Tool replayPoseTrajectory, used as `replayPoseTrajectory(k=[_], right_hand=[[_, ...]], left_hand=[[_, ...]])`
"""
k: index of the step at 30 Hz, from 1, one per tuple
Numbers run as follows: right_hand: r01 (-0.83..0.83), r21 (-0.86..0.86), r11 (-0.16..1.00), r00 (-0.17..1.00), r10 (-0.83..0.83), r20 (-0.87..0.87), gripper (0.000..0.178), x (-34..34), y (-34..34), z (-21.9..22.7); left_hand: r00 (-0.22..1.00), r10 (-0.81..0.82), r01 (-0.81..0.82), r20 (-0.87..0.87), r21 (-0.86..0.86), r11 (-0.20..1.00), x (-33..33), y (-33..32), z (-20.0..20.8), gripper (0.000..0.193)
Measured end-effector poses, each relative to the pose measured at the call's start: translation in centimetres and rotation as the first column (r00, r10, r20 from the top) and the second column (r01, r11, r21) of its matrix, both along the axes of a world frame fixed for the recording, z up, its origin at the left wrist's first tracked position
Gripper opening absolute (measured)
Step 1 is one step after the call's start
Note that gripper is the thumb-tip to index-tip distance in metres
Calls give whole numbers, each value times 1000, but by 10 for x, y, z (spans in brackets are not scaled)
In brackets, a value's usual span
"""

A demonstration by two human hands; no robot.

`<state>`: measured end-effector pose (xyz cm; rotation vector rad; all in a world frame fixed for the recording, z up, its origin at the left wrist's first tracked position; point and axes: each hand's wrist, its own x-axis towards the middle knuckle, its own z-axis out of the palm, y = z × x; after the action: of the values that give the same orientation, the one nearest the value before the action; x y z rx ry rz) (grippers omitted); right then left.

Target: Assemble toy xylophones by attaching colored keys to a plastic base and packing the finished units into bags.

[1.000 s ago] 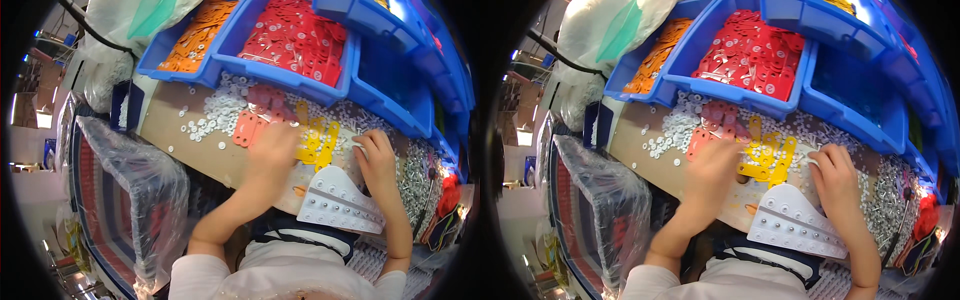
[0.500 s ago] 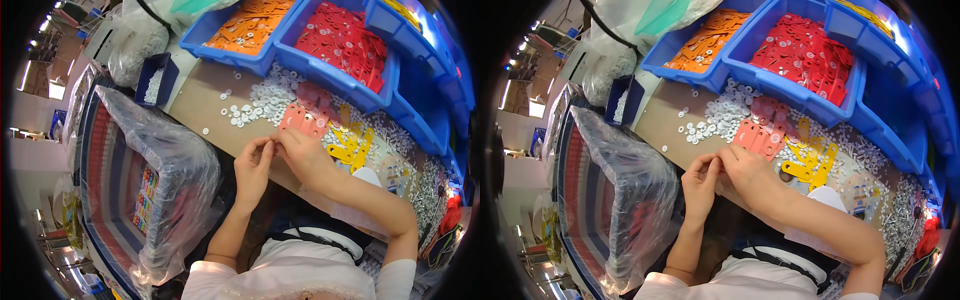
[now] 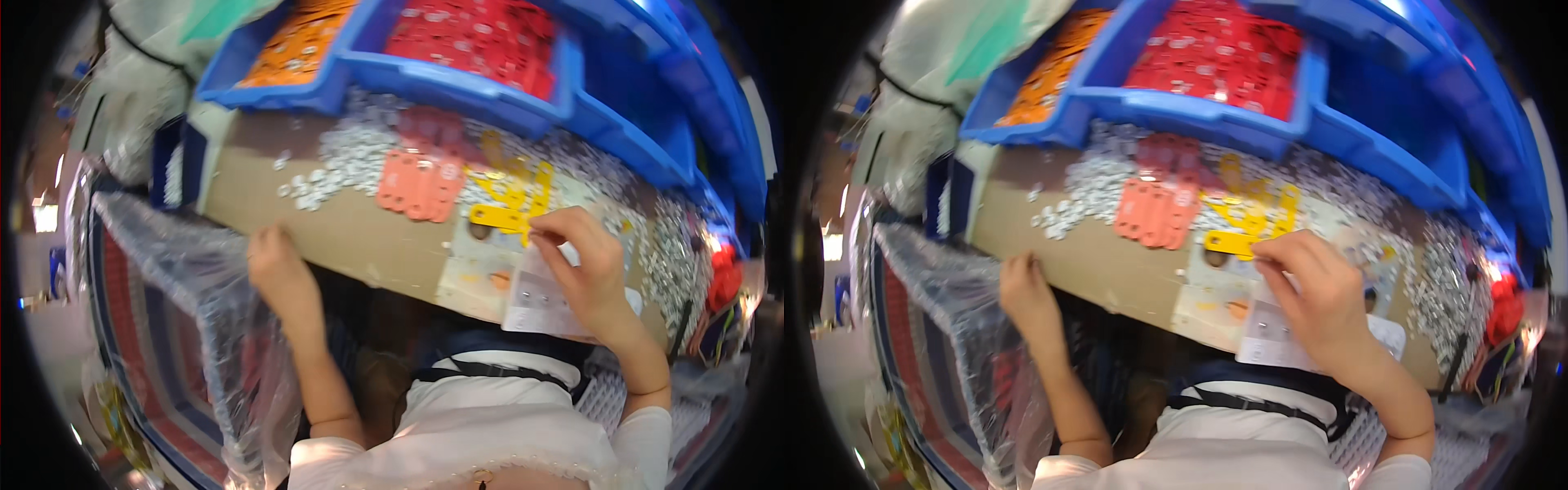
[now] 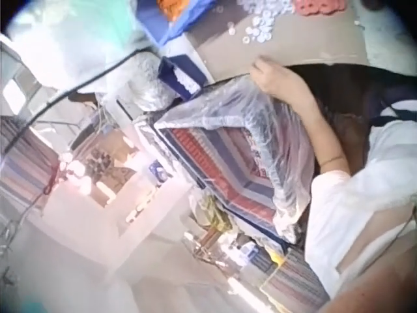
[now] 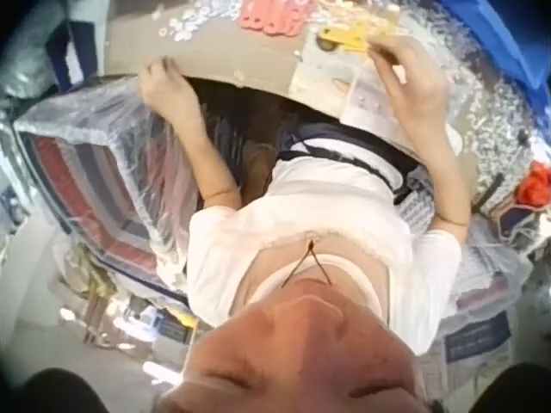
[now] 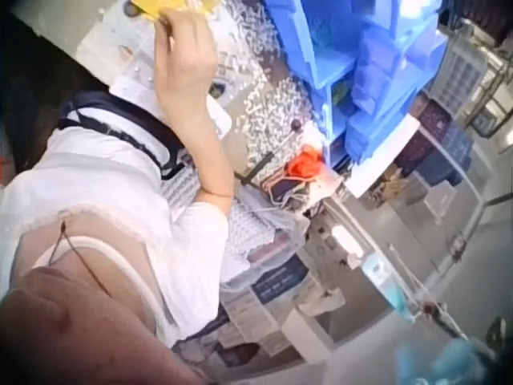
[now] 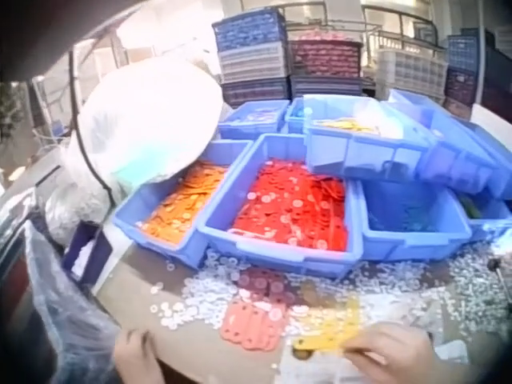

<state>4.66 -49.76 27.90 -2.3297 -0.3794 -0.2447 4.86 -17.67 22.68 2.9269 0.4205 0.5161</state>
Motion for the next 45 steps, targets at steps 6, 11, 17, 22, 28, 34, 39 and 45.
replayPoseTrajectory(k=[6, 11, 17, 22, 28, 34, 39, 45], right_hand=[[262, 47, 964, 935, -241, -260, 9, -44, -54, 1], [102, 146, 984, 931, -43, -362, 9, -37, -41, -12], [119, 167, 979, 932, -52, -359, 10, -37, -41, -18], [59, 5, 998, 993, -58, -107, 18, -42, -41, -24], [-15, 16, 1000, 998, 14, 67, 29, -49, -42, -34], [-25, -103, 994, 989, 40, 146, 28, -55, -44, -32], [-109, -231, 967, 956, 165, 241, 29, -57, -53, -33], [-182, -287, 941, 932, 258, 254, 27, -51, -54, -30]], left_hand=[[902, -413, 399, 125, -607, 687, -10, -92, 16, 15], [634, -709, 707, 310, -604, 368, -1, -158, 15, 21], [420, -876, 795, 237, -562, 229, 6, -164, 17, 23], [302, -929, 890, 214, -414, 194, 7, -159, 18, 30], [227, -944, 958, 241, -228, 172, -3, -151, 7, 32], [243, -926, 963, 288, -182, 196, -8, -153, 3, 33], [187, -934, 978, 306, -151, 147, -5, -150, 0, 35], [376, -884, 903, 278, -325, 282, -17, -166, 3, 40]])
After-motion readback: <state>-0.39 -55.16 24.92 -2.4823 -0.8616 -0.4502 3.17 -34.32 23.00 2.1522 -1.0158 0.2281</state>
